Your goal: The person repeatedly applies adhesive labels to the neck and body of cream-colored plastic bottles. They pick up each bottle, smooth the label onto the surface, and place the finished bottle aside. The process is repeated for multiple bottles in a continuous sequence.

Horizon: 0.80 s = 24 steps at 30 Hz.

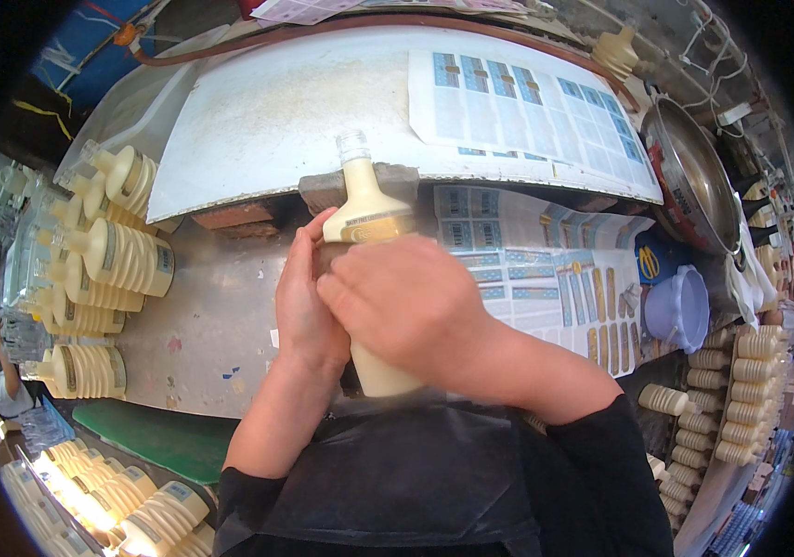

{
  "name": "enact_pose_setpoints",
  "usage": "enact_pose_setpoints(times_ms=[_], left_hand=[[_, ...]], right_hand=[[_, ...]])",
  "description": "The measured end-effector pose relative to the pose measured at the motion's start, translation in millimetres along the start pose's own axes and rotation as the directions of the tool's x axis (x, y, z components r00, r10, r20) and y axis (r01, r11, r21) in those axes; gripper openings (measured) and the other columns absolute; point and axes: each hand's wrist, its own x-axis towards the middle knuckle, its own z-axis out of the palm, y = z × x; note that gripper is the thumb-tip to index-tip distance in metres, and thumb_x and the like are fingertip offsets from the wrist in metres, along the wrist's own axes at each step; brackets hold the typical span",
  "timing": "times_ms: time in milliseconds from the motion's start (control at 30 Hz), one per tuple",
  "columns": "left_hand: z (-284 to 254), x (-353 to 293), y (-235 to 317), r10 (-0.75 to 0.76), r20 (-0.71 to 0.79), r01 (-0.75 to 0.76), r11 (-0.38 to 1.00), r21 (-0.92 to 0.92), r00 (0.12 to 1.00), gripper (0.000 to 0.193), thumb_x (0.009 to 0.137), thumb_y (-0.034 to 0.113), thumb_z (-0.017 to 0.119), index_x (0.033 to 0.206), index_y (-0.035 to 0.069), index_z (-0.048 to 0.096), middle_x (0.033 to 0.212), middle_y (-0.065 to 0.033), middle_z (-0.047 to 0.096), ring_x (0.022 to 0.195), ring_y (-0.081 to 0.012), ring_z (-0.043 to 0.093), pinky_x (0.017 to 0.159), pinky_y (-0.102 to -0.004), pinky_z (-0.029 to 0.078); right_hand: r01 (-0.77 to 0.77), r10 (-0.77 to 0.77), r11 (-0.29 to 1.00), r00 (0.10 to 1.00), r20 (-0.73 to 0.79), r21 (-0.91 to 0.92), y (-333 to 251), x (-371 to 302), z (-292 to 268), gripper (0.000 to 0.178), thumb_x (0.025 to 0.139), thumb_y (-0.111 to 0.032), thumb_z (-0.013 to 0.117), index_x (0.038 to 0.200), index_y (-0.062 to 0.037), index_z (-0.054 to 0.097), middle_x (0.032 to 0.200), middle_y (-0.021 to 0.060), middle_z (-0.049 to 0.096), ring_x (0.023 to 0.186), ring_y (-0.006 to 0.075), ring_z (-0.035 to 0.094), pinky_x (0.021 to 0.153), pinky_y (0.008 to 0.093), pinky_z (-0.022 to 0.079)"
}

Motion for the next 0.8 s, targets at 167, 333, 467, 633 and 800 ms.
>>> enact_pose_setpoints(times_ms=[167,333,467,633,800], left_hand=[[4,-4,5,-0.028,-0.016,0.028,0.999,-0.018,0.999,0.044,0.111,0.04,0.039,0.135,0.007,0.057,0.127,-0.01,0.062,0.115,-0.022,0.061,0.101,-0.038,0.049],[7,-6,7,-0.044,-0.021,0.043,0.998,-0.039,0.999,0.049,0.113,0.043,0.034,0.135,0.006,0.057,0.13,-0.0115,0.062,0.116,-0.0243,0.061,0.102,-0.0409,0.049],[11,-8,10,-0.079,-0.026,0.077,0.995,-0.069,0.997,0.049,0.113,0.043,0.032,0.135,0.006,0.055,0.131,-0.0127,0.062,0.118,-0.0258,0.061,0.104,-0.0427,0.049],[12,-8,8,-0.048,-0.016,0.047,0.998,-0.045,0.999,0.049,0.113,0.042,0.031,0.137,0.005,0.053,0.133,-0.013,0.06,0.122,-0.027,0.06,0.106,-0.0439,0.048],[9,-9,10,-0.072,-0.017,0.072,0.997,-0.04,0.997,0.051,0.114,0.042,0.029,0.139,0.005,0.053,0.131,-0.0088,0.06,0.123,-0.0208,0.056,0.108,-0.0387,0.044]], right_hand=[[0.001,-0.002,1.0,0.997,-0.082,-0.016,3,2,-3,0.025,0.071,-0.007,0.07,0.096,-0.0057,0.07,0.092,0.0056,0.068,0.083,0.0214,0.07,0.073,0.0335,0.053],[-0.043,0.041,0.997,0.999,0.035,0.068,-2,-1,-4,0.022,0.075,-0.005,0.07,0.097,-0.0054,0.069,0.091,0.0073,0.068,0.081,0.0226,0.07,0.074,0.0339,0.054],[-0.541,0.613,0.697,0.79,0.0,0.47,11,11,2,0.025,0.087,-0.007,0.065,0.111,-0.0002,0.059,0.092,0.0131,0.068,0.082,0.0272,0.07,0.082,0.0366,0.055],[-0.629,0.666,0.57,0.73,0.15,0.529,22,35,27,0.031,0.092,-0.004,0.051,0.123,-0.0017,0.048,0.116,0.0262,0.062,0.107,0.0444,0.062,0.092,0.0506,0.049],[-0.699,0.707,0.656,0.701,0.094,0.285,31,22,30,0.029,0.095,-0.004,0.048,0.124,-0.0009,0.049,0.122,0.026,0.059,0.114,0.0459,0.058,0.097,0.0506,0.046]])
